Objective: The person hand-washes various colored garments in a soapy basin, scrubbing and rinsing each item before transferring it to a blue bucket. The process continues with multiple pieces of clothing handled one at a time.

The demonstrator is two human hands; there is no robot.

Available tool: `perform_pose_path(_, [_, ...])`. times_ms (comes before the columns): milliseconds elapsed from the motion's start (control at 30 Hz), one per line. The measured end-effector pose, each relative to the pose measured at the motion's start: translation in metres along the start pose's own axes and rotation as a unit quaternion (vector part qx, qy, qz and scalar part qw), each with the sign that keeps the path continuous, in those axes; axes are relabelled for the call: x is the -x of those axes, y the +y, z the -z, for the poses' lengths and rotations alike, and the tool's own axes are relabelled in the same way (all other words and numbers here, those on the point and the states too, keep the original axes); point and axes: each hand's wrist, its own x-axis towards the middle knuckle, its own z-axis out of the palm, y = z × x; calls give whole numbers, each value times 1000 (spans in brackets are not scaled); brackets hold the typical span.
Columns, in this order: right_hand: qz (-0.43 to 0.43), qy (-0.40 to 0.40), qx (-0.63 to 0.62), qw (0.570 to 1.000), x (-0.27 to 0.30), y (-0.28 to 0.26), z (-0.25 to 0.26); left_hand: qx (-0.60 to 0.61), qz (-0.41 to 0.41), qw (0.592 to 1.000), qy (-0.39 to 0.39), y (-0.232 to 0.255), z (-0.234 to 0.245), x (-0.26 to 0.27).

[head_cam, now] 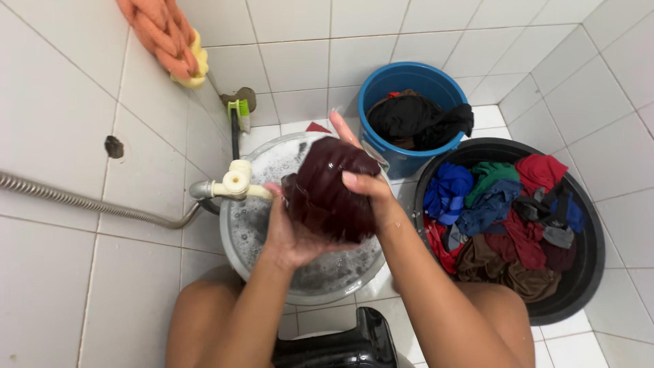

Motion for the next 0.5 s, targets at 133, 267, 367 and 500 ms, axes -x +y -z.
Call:
perform_pose_path(133, [-1, 110, -68, 992, 26, 18, 6, -4, -135, 970, 201, -2, 10, -11])
perform_pose_path(267, [-52, 244, -199, 948, 26, 29, 16, -171, -279, 923, 202, 4, -7, 3])
perform_pose_path(367, [-211, 263, -226, 914, 10, 33, 17, -434, -341, 817, 166, 11, -37, 11])
perform_pose_path(500, [-360, 147, -121, 913, -17, 35, 29, -790, -334, 512, 30, 24, -82, 25])
